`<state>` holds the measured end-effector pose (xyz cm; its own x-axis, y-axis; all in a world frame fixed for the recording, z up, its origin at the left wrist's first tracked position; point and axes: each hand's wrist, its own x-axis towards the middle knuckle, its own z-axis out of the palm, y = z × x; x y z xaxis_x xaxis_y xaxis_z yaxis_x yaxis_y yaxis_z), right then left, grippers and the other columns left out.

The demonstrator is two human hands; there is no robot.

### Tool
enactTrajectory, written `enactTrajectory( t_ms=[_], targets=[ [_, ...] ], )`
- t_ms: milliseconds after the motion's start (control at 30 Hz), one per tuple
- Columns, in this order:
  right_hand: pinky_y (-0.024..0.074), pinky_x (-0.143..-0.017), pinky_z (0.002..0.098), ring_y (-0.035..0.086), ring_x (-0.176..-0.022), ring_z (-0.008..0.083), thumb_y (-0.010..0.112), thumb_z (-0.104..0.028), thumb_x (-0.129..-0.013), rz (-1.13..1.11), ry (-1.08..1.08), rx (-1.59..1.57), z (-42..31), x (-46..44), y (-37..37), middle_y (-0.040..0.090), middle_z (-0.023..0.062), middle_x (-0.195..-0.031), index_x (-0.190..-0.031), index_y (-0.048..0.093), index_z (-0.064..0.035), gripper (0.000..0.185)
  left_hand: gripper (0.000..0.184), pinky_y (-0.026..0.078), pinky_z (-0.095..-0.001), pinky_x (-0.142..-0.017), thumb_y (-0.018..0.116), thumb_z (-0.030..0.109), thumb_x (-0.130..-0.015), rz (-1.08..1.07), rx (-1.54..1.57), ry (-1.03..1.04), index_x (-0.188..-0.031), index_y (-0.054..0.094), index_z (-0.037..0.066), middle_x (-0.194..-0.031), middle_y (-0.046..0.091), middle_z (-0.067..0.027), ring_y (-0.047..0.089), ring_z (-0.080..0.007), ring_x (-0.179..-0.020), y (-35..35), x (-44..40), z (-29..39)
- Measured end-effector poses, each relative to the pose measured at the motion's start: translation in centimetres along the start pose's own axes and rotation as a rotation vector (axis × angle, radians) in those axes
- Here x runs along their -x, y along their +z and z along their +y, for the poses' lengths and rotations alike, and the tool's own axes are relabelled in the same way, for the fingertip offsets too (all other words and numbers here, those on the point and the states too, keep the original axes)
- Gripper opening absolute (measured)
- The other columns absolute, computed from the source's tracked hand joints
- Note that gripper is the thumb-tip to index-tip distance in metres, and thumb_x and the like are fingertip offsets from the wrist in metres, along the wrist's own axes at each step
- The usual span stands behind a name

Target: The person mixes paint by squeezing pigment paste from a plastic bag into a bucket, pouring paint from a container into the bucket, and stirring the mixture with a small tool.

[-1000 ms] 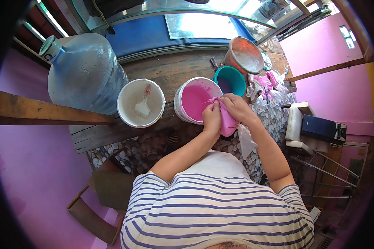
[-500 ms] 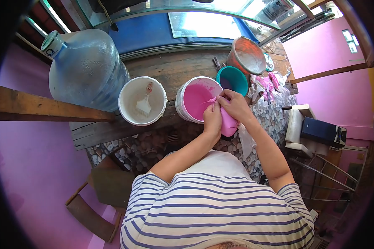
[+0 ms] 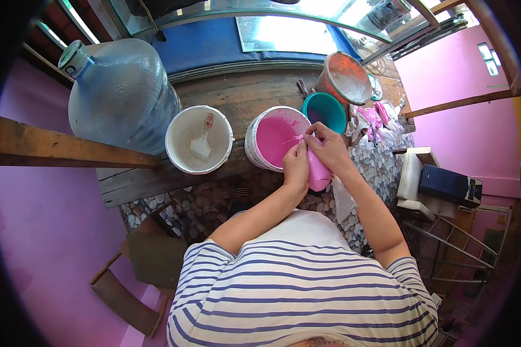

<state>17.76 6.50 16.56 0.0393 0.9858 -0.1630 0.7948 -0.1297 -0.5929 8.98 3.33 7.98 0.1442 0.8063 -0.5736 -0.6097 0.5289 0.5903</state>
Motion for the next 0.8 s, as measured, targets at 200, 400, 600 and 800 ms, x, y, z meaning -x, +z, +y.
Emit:
enactTrajectory(
  t_ms=[200,400,600,800],
  targets=[
    [0.0516,-0.073,0.0397,0.068,-0.077,0.0328,0.065,-0.023,-0.089,-0.031,-0.021,0.018,0.3,0.3,-0.1,0.069,0.0172,-0.082,-0.102,0.067,-0.0047,0.022,0.030,0.051,-0.0270,-0.075,0.047,0.024,-0.108,-0.004,0.008,0.010,-0.110,0.066,0.002,-0.099,0.066,-0.0036,0.061,-0.0095,-0.086,-0.1,-0.1,-0.2],
    [0.0524,-0.079,0.0384,0.068,-0.083,0.0309,0.064,-0.022,-0.092,0.005,-0.194,0.039,1.0,0.6,0.2,0.071,0.0171,-0.092,-0.099,0.068,-0.0012,0.023,0.029,0.051,-0.0275,-0.078,0.045,0.023,-0.108,-0.022,0.012,0.003,-0.113,0.065,0.003,-0.102,0.066,-0.0040,0.061,-0.0102,-0.089,-0.3,-0.4,-0.2],
    [0.0513,-0.084,0.0406,0.067,-0.093,0.0349,0.062,-0.025,-0.094,-0.010,-0.211,0.118,0.9,1.1,0.0,0.070,0.0153,-0.102,-0.099,0.069,-0.0012,0.026,0.030,0.051,-0.0286,-0.081,0.043,0.023,-0.109,-0.023,0.036,-0.005,-0.115,0.064,0.002,-0.104,0.066,-0.0052,0.061,-0.0112,-0.092,-0.1,-0.2,-0.1],
    [0.0504,-0.081,0.0423,0.065,-0.090,0.0343,0.063,-0.029,-0.095,-0.016,-0.161,0.128,-0.1,1.5,-0.3,0.063,0.0134,-0.095,-0.099,0.070,-0.0019,0.028,0.032,0.051,-0.0287,-0.080,0.041,0.023,-0.110,-0.028,0.065,-0.024,-0.115,0.064,0.002,-0.104,0.065,-0.0056,0.061,-0.0114,-0.092,0.1,-0.1,0.2]
  ],
)
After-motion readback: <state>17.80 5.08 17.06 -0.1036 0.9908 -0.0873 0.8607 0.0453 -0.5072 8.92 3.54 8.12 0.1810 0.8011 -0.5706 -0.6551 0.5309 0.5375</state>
